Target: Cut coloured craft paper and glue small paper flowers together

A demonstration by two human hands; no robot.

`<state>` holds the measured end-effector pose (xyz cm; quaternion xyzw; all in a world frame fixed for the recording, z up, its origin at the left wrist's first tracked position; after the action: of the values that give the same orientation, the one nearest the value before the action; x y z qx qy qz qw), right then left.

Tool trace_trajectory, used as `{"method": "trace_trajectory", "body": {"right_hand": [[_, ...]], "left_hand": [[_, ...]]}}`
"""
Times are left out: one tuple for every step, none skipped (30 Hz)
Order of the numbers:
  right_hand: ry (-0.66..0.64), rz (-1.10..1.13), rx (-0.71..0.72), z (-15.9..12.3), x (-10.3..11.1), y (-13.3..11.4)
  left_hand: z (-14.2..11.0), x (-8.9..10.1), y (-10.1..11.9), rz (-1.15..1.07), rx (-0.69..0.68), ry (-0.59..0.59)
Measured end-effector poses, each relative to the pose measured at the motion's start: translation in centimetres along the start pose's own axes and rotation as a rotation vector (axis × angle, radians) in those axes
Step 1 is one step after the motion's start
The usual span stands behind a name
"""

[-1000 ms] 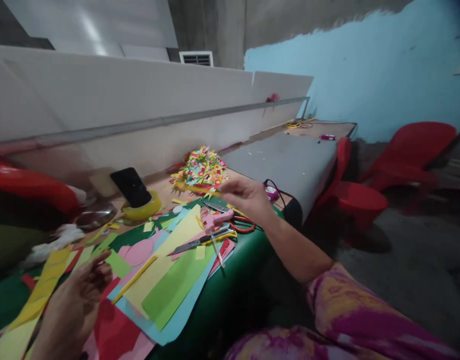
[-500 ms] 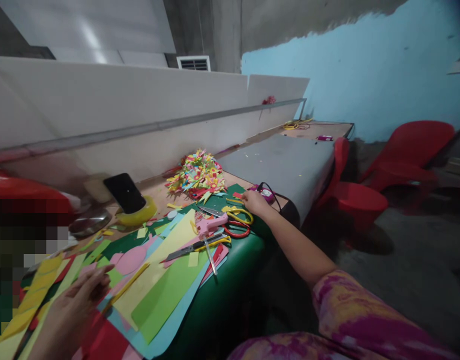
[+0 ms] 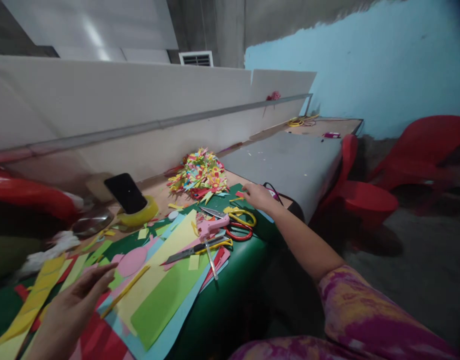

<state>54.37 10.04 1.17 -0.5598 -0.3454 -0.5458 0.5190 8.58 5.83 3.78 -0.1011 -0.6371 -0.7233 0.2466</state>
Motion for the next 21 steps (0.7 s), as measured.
{"method": "trace_trajectory", "body": {"right_hand": [[0.015,0.036,0.005,0.1,0.4,0.2],[0.025,0.074,0.008,0.3,0.8,0.5],[0.034,0.112,0.008,0.5,1.0,0.8],[0.043,0.147,0.007,0.7,1.1,1.1],[0.052,0.181,0.004,0.9,1.2,1.4],[0.062,0.212,-0.001,1.0,1.2,1.7],[0.072,0.241,-0.005,1.0,1.2,2.0],[0.080,0.264,-0.009,1.0,1.2,2.3],[0.091,0.293,-0.009,0.8,1.2,2.5],[0.102,0.332,-0.003,0.5,1.3,2.6],[0.117,0.378,0.006,0.1,1.5,2.6],[0.134,0.426,0.017,-0.5,1.8,2.6],[0.158,0.471,0.025,-1.1,2.2,2.5],[0.182,0.505,0.033,-1.8,2.7,2.4],[0.202,0.524,0.041,-2.4,3.1,2.3],[0.219,0.527,0.047,-3.0,3.5,2.1],[0.231,0.524,0.056,-3.5,3.8,1.9],[0.238,0.520,0.067,-3.8,4.1,1.6],[0.245,0.517,0.076,-4.0,4.3,1.5],[0.251,0.514,0.081,-4.2,4.4,1.4],[0.259,0.513,0.078,-4.2,4.6,1.6]], "left_hand": [[-0.1,-0.4,1.3,0.053,-0.033,-0.040],[-0.2,-1.1,2.8,0.105,-0.078,-0.085],[-0.4,-1.9,4.6,0.140,-0.137,-0.121],[-0.6,-3.1,6.4,0.172,-0.189,-0.165],[-0.8,-4.8,8.3,0.201,-0.252,-0.231],[-1.0,-6.6,10.4,0.202,-0.327,-0.271],[-1.1,-8.6,12.4,0.192,-0.394,-0.318],[-1.1,-10.7,14.2,0.163,-0.449,-0.360],[-1.1,-12.9,15.9,0.123,-0.507,-0.397],[-1.0,-15.2,17.4,0.089,-0.549,-0.447],[-0.7,-17.4,18.5,0.068,-0.577,-0.479],[-0.4,-19.6,19.4,0.059,-0.585,-0.517],[0.0,-21.7,20.0,0.046,-0.585,-0.561],[0.2,-23.7,20.5,0.025,-0.584,-0.613],[0.2,-25.7,20.8,0.008,-0.579,-0.686],[0.1,-27.6,20.7,0.008,-0.552,-0.769],[0.0,-29.3,20.4,0.018,-0.516,-0.853],[-0.1,-30.7,19.9,0.036,-0.471,-0.925],[-0.2,-31.9,19.3,0.056,-0.424,-0.983],[-0.1,-32.7,18.8,0.068,-0.386,-1.024],[0.1,-33.3,18.5,0.067,-0.365,-1.042]]}}
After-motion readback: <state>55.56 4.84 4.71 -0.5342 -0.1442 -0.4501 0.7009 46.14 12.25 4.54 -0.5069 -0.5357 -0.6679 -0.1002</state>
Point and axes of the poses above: each hand's wrist, its own z-axis towards the middle knuckle, its own x-axis out of the back of the hand, y = z × x, the point moved 10 cm from there along z, towards the middle knuckle, and after that the axes turned 11 degrees about -z, right-handed, at the moved point
